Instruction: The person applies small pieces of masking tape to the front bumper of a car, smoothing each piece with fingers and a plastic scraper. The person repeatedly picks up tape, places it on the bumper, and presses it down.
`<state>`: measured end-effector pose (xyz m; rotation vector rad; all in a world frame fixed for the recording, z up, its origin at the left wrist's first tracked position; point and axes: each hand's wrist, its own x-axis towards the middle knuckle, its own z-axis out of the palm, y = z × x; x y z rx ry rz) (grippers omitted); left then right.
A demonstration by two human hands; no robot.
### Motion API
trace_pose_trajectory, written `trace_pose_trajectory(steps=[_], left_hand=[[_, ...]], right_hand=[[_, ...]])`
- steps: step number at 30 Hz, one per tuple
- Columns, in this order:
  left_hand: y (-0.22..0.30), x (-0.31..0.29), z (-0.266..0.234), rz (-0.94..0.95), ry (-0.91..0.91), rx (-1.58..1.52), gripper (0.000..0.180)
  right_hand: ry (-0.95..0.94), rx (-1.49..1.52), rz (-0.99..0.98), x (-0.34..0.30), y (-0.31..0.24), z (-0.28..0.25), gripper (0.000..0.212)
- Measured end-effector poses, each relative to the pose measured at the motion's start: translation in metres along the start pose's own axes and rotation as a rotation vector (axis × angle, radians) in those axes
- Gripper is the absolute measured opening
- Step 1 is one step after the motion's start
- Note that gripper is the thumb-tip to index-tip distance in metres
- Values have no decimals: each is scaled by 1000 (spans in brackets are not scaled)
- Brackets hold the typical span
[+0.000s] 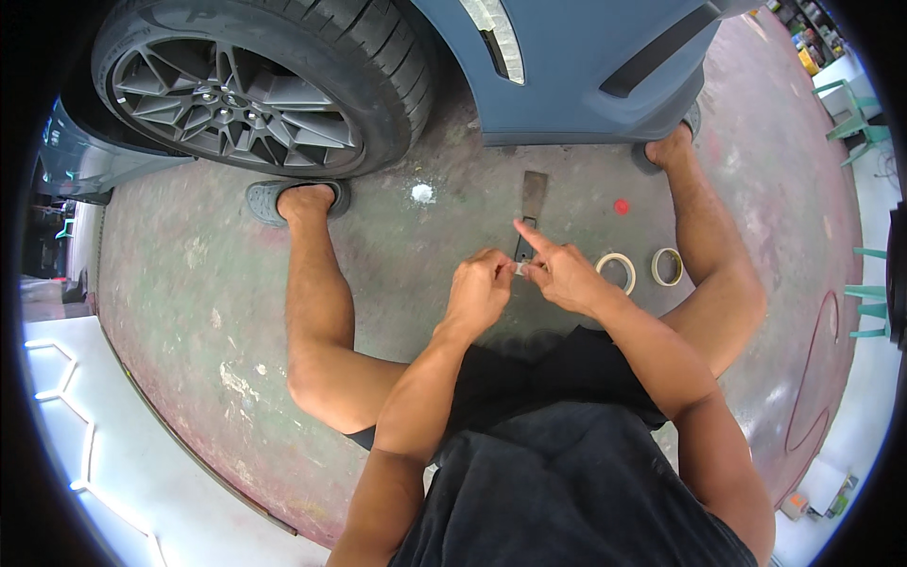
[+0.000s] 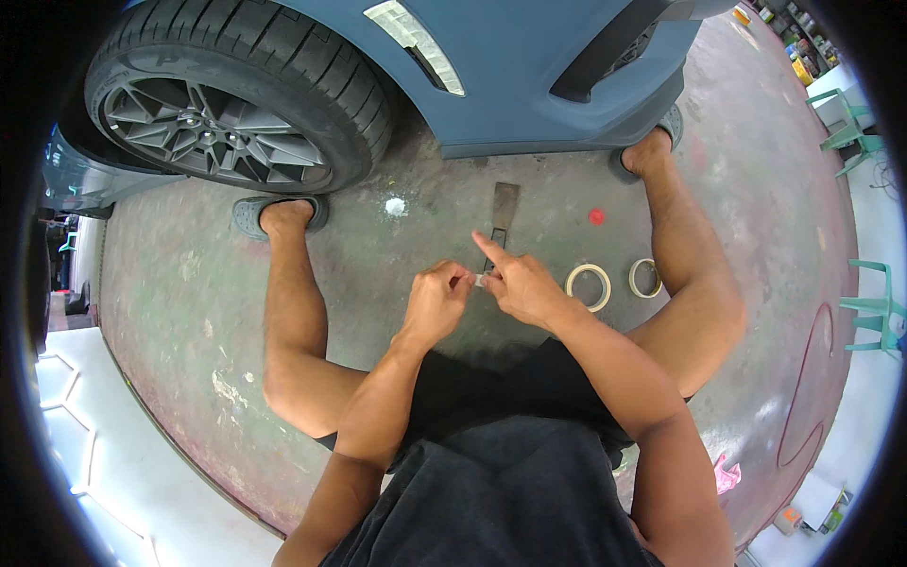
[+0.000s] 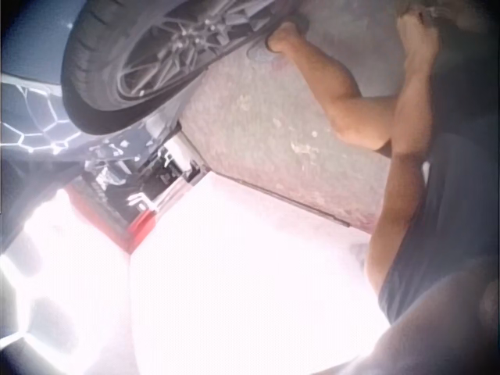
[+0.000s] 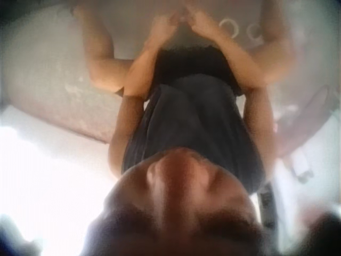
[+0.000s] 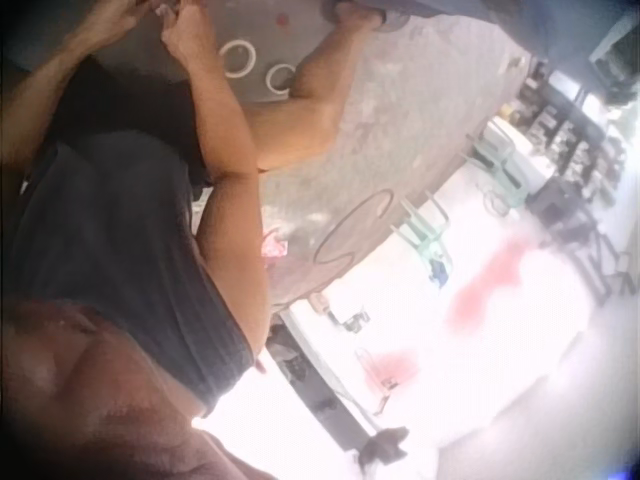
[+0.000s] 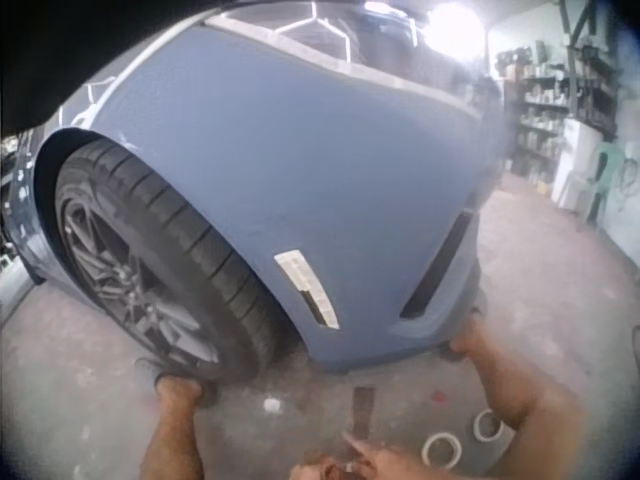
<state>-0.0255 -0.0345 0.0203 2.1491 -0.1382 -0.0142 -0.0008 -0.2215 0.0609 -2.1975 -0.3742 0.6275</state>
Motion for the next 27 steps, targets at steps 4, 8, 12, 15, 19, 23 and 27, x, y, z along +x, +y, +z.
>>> trace_pose_trajectory(steps=[4, 8, 12, 15, 19, 23, 27], left_hand=[[-11, 3, -13, -285, -142, -147, 14], [2, 5, -19, -294, -221, -140, 17], [6, 4, -14, -321, -193, -158, 18], [-2, 2, -17, -361, -156, -273, 17], [-5, 7, -24, -355, -172, -434, 16], [0, 9, -25, -337, -150, -466, 15], [23, 5, -30, -277, -172, -285, 14]], right_hand=[[-333, 352, 230, -4, -7, -11, 71], [-315, 121, 140, 6, 11, -12, 71], [-273, -91, 129, 12, 11, -16, 72], [-388, 64, 227, 10, -2, -28, 72], [-468, 282, 249, 6, -3, -38, 75], [-326, 139, 68, 5, 4, -24, 76], [-259, -65, 37, 7, 6, -19, 77]])
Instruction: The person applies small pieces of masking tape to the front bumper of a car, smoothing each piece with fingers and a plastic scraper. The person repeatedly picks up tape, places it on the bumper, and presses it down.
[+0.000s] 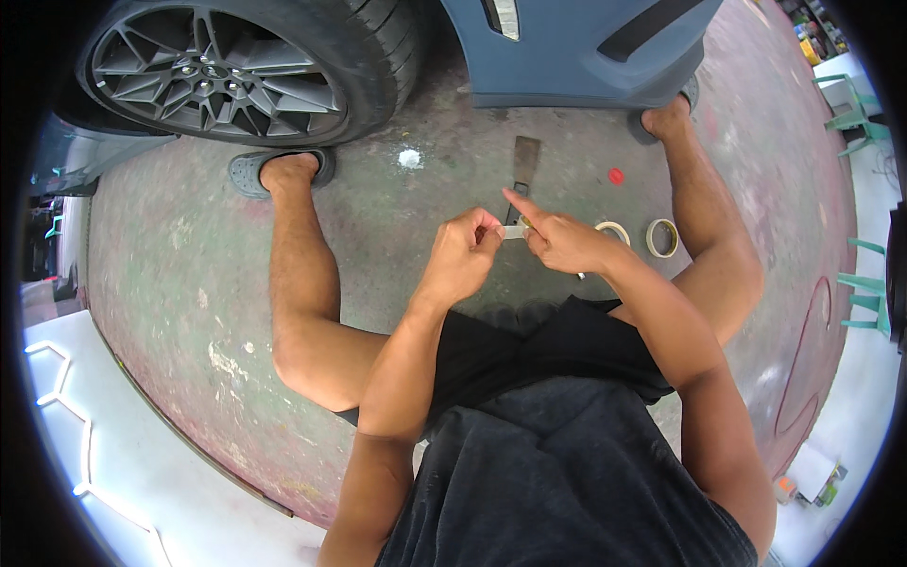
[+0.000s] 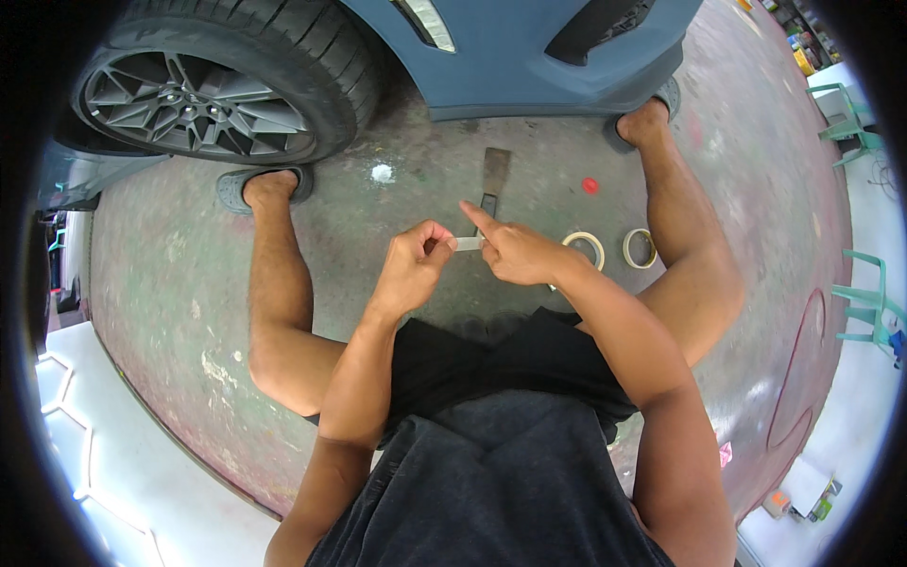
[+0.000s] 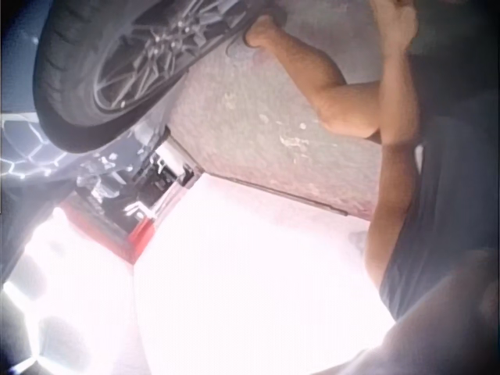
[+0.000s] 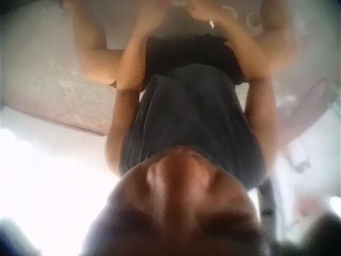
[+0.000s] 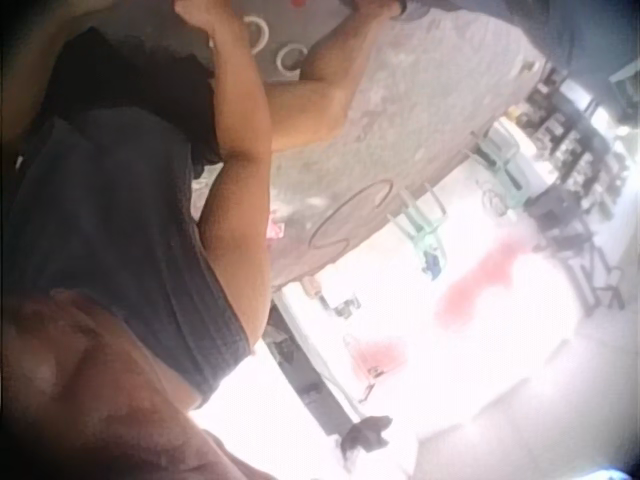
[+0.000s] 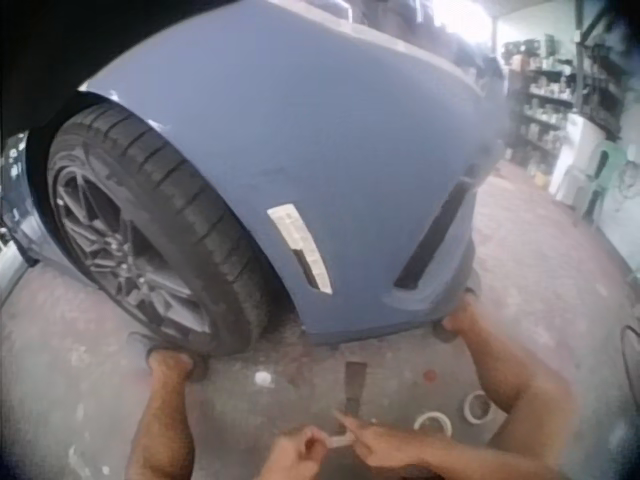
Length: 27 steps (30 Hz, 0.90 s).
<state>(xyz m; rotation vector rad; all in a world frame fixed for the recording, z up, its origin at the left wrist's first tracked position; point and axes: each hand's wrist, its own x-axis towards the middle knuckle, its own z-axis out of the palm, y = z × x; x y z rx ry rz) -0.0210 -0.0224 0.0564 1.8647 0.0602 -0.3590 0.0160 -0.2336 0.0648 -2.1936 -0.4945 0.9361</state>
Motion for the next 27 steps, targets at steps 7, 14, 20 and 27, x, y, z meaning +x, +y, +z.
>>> trace_pose_trajectory(steps=[7, 14, 20, 27], left_hand=[[-38, 14, -6, -135, 102, -134, 16], [-34, 16, -2, -149, 40, -626, 9], [-26, 3, 15, 77, 29, -541, 29], [-22, -1, 15, 136, 191, -319, 28]], right_hand=[[-257, 351, 135, -9, -24, -17, 77], [-114, 328, 20, -17, -28, -8, 79], [-86, 316, -1, -22, -37, -7, 76], [-53, 231, 6, -21, -47, -2, 73]])
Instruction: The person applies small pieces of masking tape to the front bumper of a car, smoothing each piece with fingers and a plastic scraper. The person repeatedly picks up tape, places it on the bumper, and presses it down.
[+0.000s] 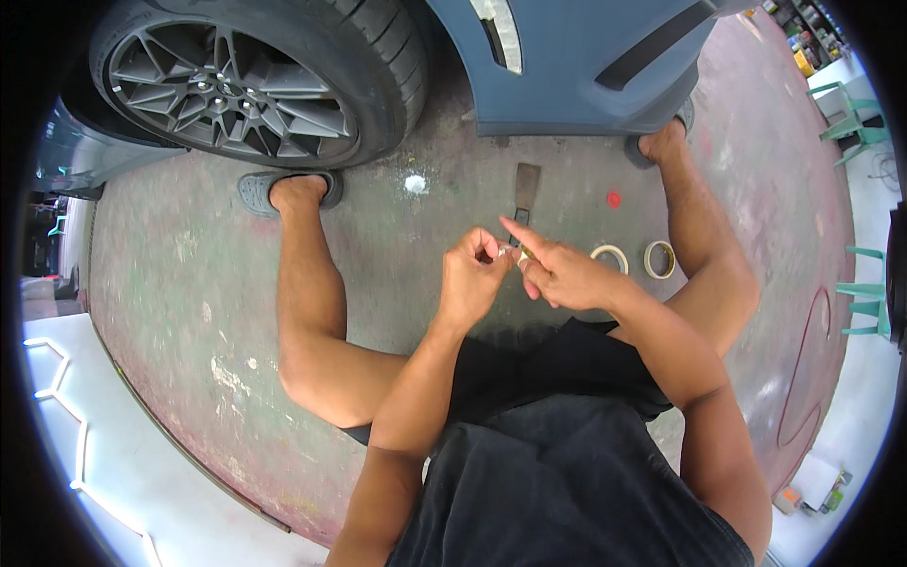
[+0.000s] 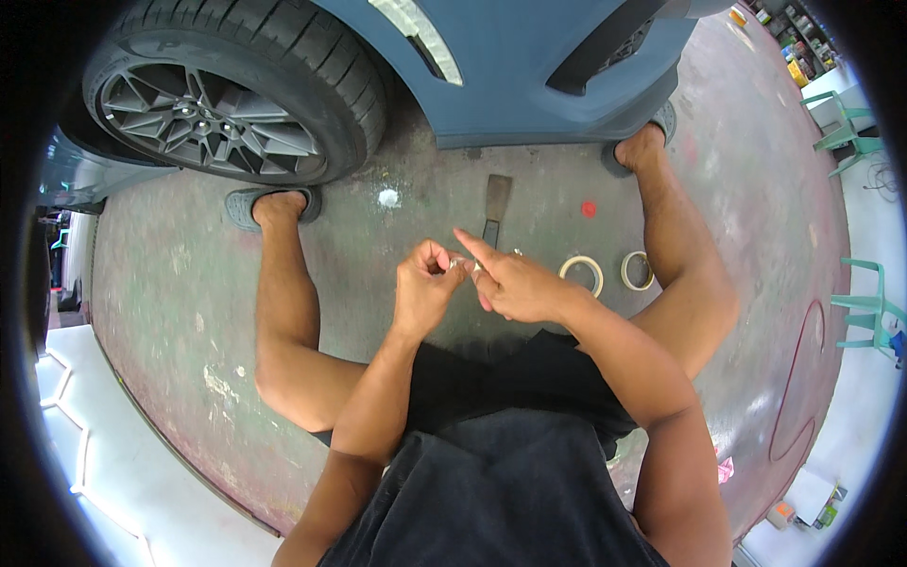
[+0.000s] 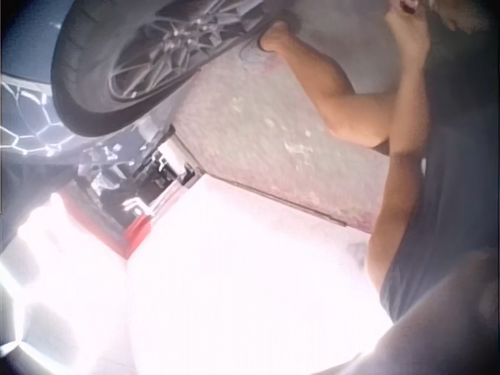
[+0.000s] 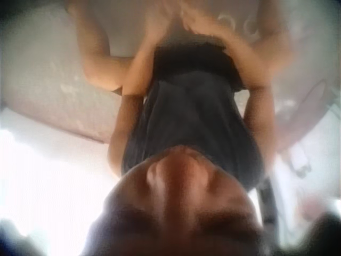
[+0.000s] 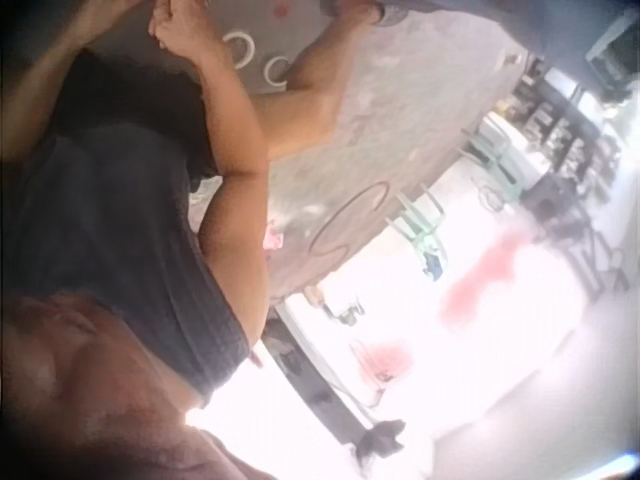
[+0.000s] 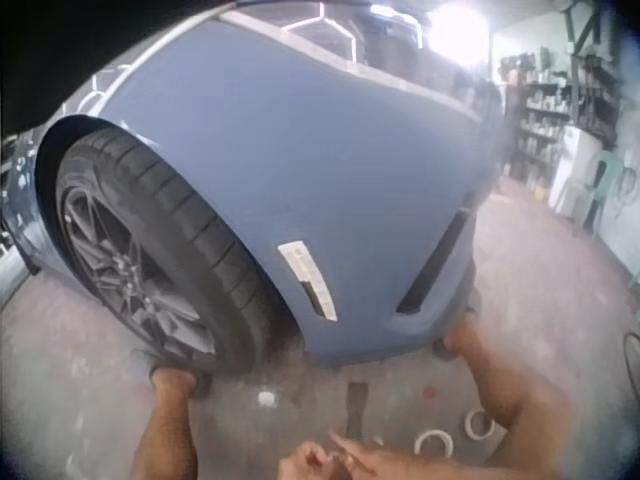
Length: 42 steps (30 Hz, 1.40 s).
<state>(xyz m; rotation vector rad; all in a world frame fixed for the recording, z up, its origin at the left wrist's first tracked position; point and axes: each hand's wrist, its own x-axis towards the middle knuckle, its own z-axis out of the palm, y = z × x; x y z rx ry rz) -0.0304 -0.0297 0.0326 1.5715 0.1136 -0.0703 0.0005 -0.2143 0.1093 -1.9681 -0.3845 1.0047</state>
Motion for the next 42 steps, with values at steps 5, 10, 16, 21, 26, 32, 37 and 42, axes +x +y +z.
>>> trace_pose_trajectory(steps=[5, 10, 16, 21, 26, 32, 37, 42], left_hand=[[16, -5, 16, 162, 59, 391, 18], [-14, 1, 3, 185, 8, -14, 30], [-6, -2, 18, 199, -29, 34, 39], [-1, -11, 11, 277, 12, 66, 34], [-9, -14, 7, 412, 57, 244, 32], [-7, -16, 27, 408, 147, 283, 27], [-3, -5, 30, 240, 165, 148, 27], [-90, 43, -44, -131, 361, -71, 37]], right_hand=[[347, -281, -617, 25, 74, 17, 51], [143, -156, -262, 17, 35, 11, 62], [165, -90, -200, -22, 23, 4, 78], [346, -192, -283, 19, 49, 28, 63], [280, -102, -47, -24, 3, 15, 25], [361, 109, 2, -25, 17, 2, 19], [605, -178, -86, -9, 16, 8, 16], [501, -546, -217, -1, -9, 53, 25]])
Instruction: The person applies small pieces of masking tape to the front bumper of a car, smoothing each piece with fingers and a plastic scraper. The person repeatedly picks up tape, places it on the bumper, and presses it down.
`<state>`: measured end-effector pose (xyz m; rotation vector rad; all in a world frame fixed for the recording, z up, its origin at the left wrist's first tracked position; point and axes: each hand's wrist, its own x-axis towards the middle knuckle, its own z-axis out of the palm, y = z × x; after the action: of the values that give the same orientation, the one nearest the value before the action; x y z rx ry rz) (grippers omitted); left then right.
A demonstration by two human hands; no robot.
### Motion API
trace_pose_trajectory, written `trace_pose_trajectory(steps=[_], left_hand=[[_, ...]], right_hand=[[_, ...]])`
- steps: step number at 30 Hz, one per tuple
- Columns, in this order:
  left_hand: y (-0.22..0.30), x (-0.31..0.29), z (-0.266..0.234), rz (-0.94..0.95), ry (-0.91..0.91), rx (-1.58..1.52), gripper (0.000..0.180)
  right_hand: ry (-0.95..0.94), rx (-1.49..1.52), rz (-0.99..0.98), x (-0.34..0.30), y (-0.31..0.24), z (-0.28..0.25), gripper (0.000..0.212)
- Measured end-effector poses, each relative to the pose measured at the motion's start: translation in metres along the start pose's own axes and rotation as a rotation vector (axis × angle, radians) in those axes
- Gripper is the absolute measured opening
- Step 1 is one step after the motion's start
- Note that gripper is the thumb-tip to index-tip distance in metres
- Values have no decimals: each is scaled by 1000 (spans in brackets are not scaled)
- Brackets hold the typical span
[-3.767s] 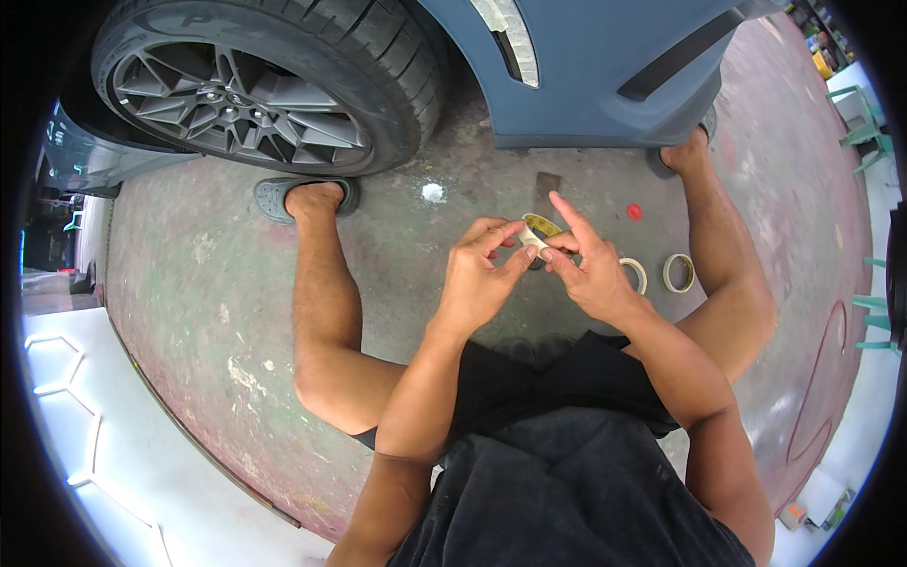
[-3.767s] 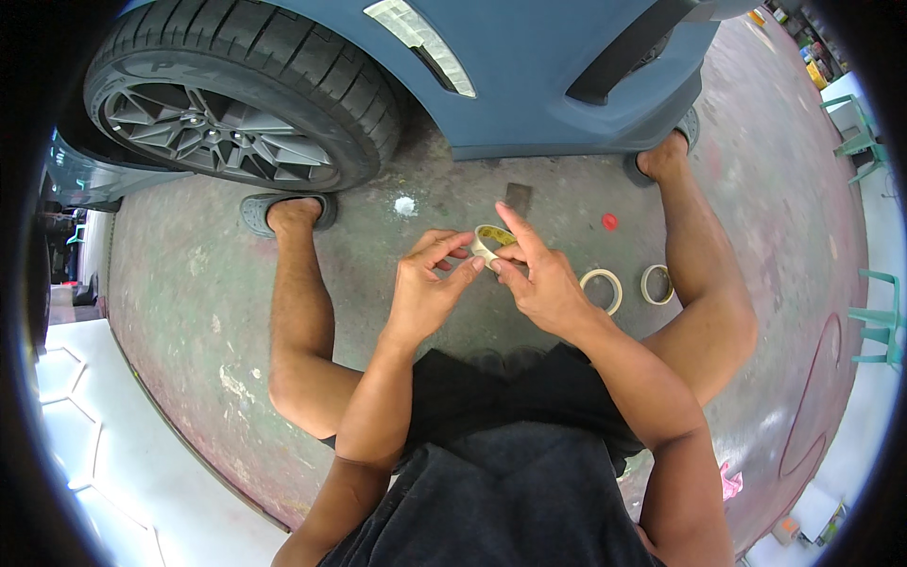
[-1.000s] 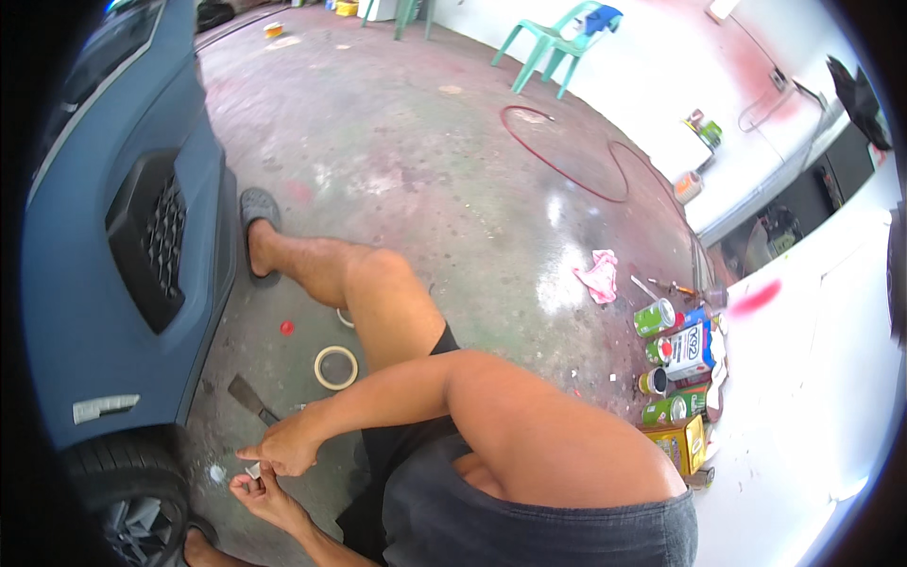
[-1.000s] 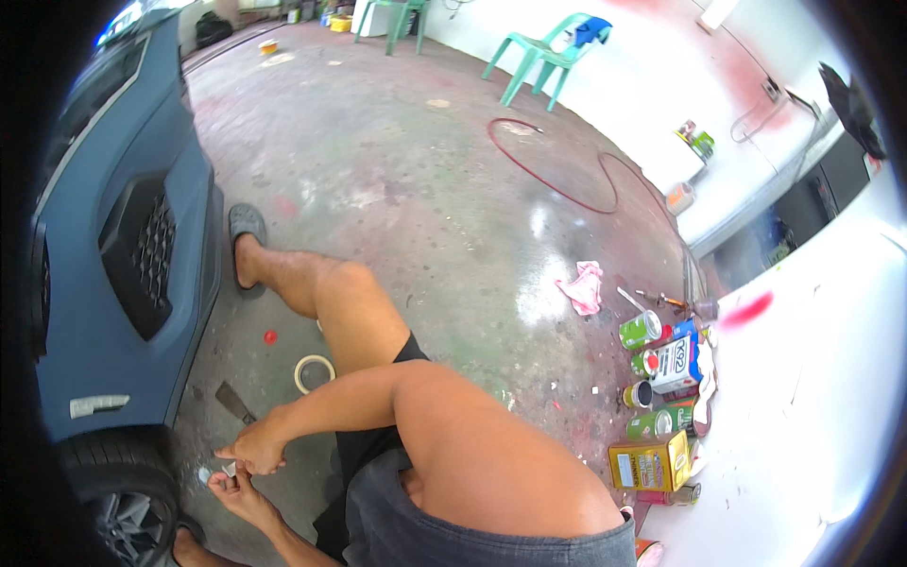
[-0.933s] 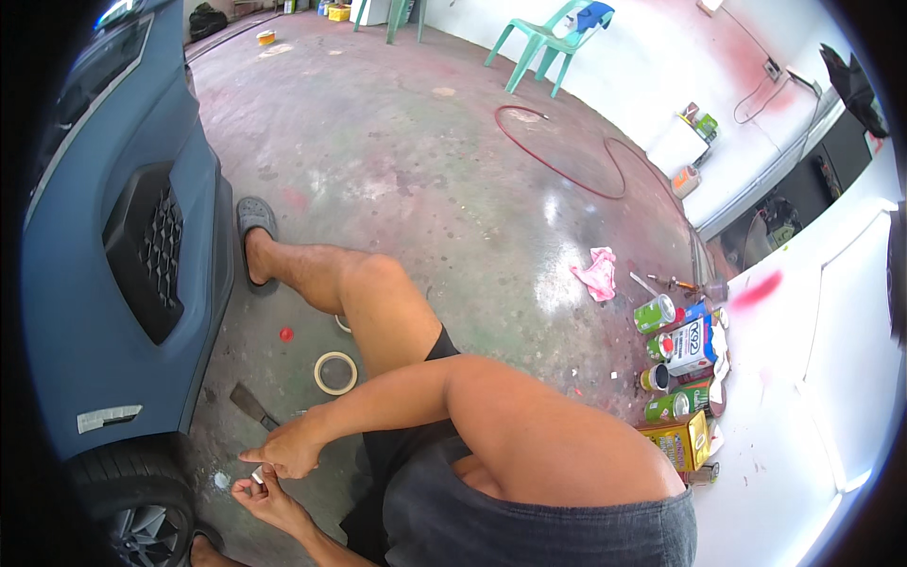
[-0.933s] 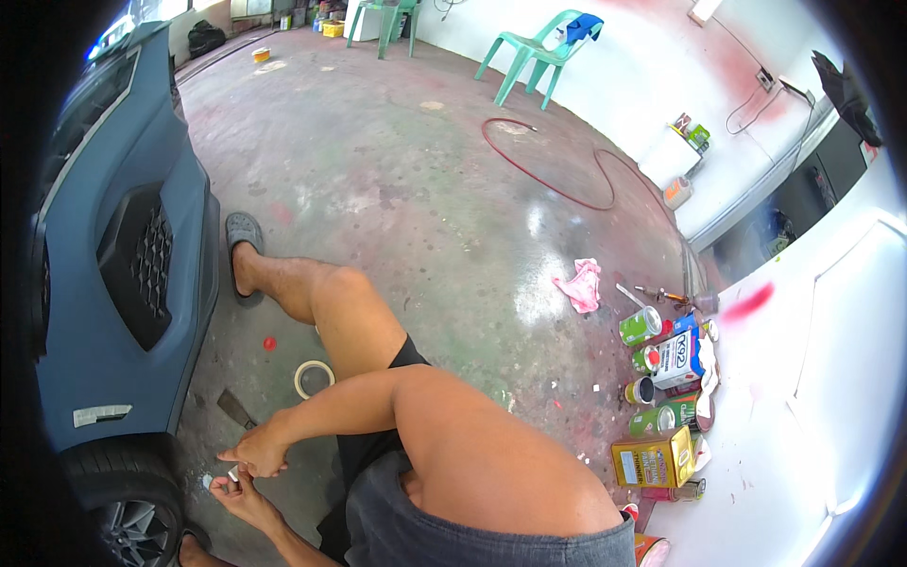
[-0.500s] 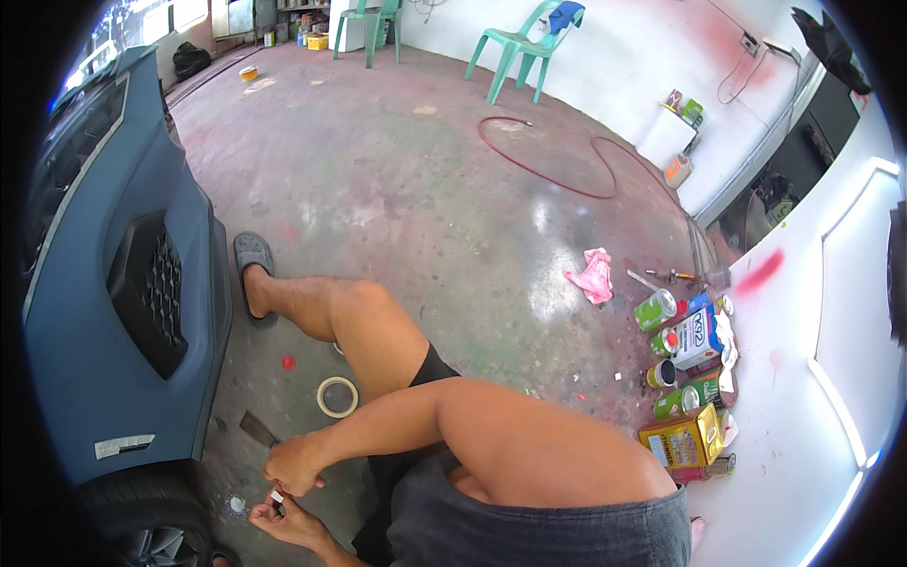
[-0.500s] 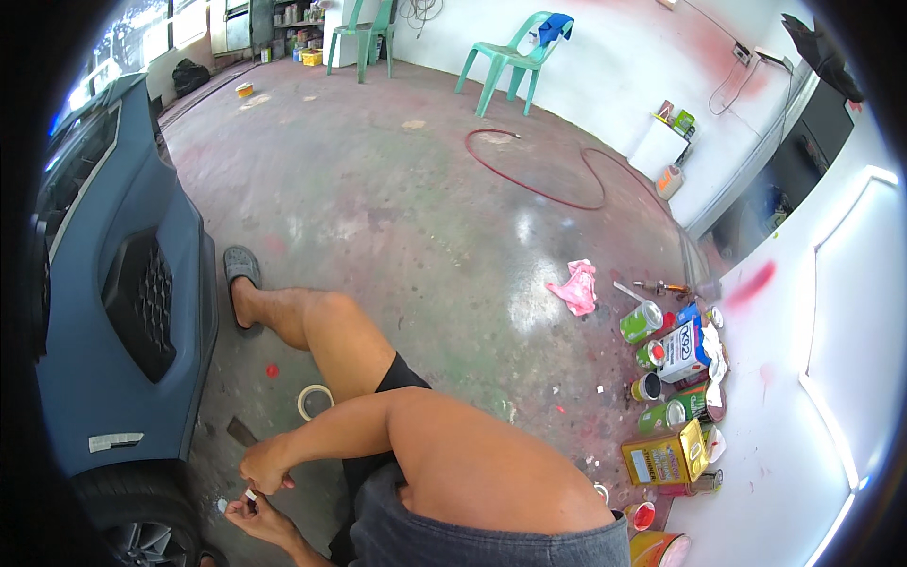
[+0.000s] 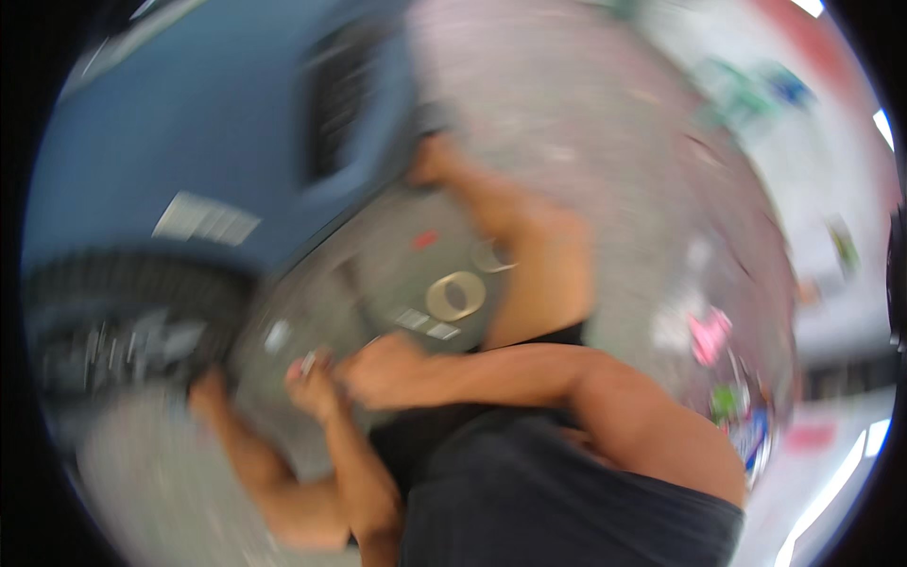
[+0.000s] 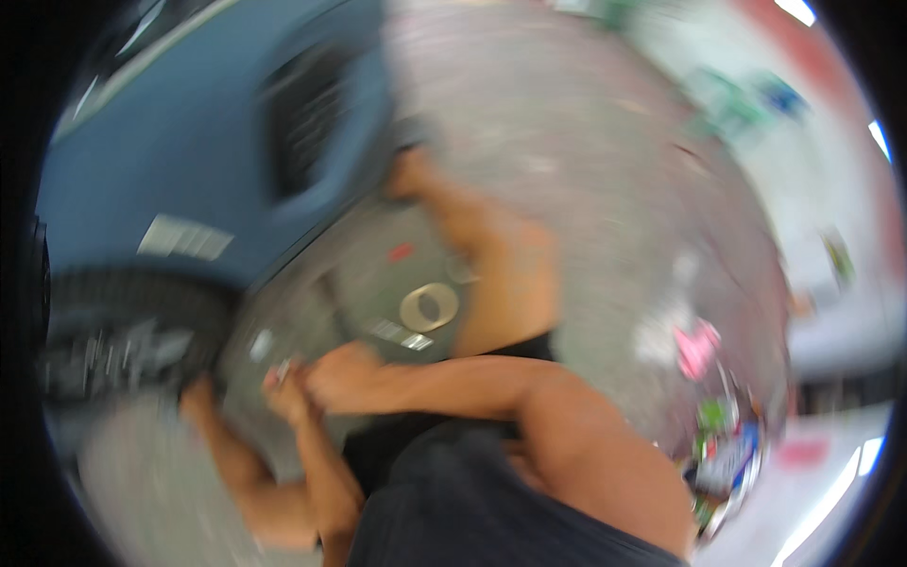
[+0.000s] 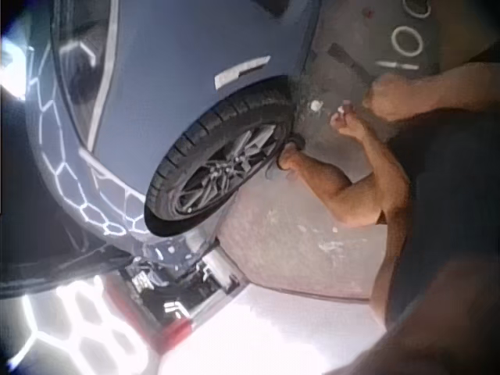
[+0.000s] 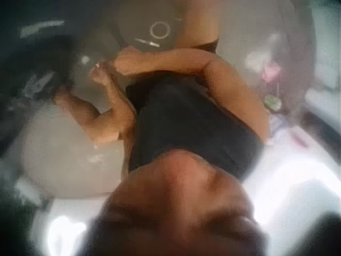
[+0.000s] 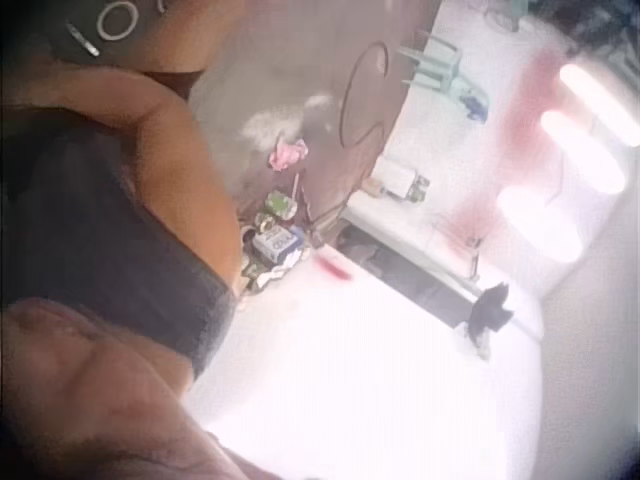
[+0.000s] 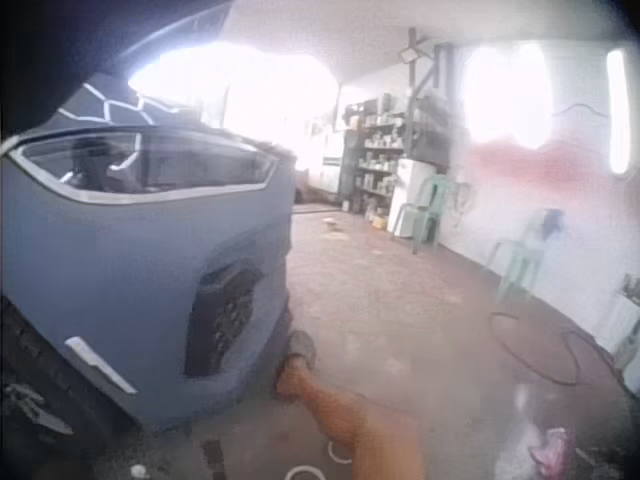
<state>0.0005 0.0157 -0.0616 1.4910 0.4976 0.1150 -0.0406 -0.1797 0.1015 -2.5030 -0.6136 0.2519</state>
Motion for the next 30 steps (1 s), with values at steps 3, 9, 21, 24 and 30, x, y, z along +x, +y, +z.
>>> trace_pose_trajectory(steps=[3, 9, 21, 24, 30], left_hand=[[67, -25, 23, -35, -104, -409, 53], [89, -26, -12, 43, -199, -418, 51], [103, -39, 8, 84, -253, -297, 39], [103, -43, 6, 165, -285, -214, 35], [108, -47, 10, 178, -300, -129, 29]], right_hand=[[-212, -234, 14, -11, 52, 65, 14], [-473, -191, 92, -14, 45, 104, 73], [126, 842, 250, 60, 30, -9, 30], [113, 628, 193, 62, 19, -19, 27], [147, 625, 215, 57, 17, -16, 18]])
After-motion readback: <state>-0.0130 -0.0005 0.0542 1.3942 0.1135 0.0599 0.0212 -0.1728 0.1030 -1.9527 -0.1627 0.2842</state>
